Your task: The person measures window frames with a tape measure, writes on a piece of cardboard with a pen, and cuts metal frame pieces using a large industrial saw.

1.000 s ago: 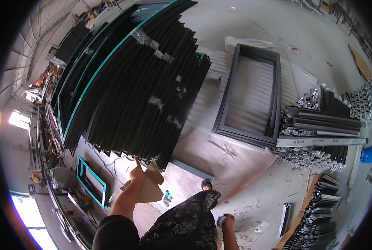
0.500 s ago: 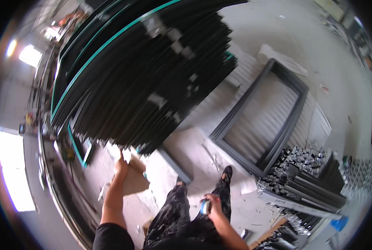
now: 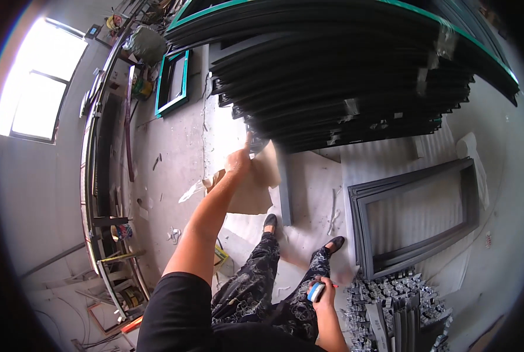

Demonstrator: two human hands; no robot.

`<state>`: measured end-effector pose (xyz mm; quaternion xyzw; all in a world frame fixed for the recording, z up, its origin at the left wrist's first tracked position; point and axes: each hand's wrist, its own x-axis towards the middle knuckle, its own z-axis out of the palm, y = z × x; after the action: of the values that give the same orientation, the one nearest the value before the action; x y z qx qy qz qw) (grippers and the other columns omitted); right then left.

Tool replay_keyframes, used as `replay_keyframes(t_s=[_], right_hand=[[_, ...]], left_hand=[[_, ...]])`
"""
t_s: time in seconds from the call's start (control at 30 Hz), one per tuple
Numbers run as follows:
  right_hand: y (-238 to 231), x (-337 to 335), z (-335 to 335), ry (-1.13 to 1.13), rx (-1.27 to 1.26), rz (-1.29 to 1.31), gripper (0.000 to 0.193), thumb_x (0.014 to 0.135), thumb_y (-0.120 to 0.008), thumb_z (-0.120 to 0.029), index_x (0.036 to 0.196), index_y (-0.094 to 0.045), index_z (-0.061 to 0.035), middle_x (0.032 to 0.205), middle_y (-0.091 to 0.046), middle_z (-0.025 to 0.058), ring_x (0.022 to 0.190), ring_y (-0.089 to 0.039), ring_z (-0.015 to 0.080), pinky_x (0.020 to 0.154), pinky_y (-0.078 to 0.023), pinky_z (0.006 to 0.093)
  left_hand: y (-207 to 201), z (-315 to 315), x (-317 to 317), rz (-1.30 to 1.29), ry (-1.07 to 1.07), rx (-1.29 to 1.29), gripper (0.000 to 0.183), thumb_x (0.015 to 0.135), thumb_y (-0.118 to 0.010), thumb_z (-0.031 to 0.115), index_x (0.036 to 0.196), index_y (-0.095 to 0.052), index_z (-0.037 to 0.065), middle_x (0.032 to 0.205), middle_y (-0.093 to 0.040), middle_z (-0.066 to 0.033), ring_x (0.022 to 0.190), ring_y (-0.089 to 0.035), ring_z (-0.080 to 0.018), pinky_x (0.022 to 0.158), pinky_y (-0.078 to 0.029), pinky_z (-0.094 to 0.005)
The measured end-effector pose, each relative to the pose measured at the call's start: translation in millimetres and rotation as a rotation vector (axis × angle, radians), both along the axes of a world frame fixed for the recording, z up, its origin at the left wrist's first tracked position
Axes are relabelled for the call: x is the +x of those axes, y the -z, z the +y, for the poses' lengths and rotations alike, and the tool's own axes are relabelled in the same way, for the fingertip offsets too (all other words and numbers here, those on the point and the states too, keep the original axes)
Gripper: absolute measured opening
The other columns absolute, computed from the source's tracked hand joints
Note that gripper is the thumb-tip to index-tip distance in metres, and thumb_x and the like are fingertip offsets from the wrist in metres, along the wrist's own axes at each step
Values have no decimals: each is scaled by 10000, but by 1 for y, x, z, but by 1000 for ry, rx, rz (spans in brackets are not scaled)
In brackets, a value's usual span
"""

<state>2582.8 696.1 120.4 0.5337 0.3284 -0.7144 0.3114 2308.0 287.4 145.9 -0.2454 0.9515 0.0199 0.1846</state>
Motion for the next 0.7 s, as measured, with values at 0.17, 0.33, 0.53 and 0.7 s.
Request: replay_keyframes(t_s=[0.17, 0.33, 0.53, 0.7], right_hand=[[-24, -4, -59, 7, 20, 48, 160, 779, -536, -215, 835, -550, -66, 640, -593, 140, 502, -540, 251, 470, -444, 352], [-36, 0, -104, 11, -30, 56, 162, 775, -551, -216, 823, -553, -61, 632, -585, 133, 503, -541, 243, 467, -459, 338], [-58, -13, -150, -33, -57, 111, 167, 780, -577, -206, 849, -590, -54, 735, -635, 140, 576, -601, 215, 507, -491, 312], [-36, -13, -148, 121, -83, 170, 166, 795, -587, -183, 883, -548, -48, 839, -615, 75, 650, -637, 220, 558, -502, 292]], left_hand=[[-7, -7, 5, 10, 56, 9, 717, 858, -403, 62, 1416, -25, 305, 924, -637, -176, 802, -634, -318, 720, -488, -408], [-21, -7, -12, 82, 193, 127, 593, 889, -367, 86, 1404, -154, 288, 882, -631, -201, 771, -629, -348, 686, -486, -439], [-40, -21, -6, 231, 252, 101, 604, 853, -381, 39, 1391, -244, 276, 816, -626, -180, 677, -620, -293, 597, -487, -394], [-39, -8, -12, 372, 166, 84, 668, 847, -505, 153, 1407, -162, 274, 731, -629, -141, 667, -617, -324, 596, -469, -412]])
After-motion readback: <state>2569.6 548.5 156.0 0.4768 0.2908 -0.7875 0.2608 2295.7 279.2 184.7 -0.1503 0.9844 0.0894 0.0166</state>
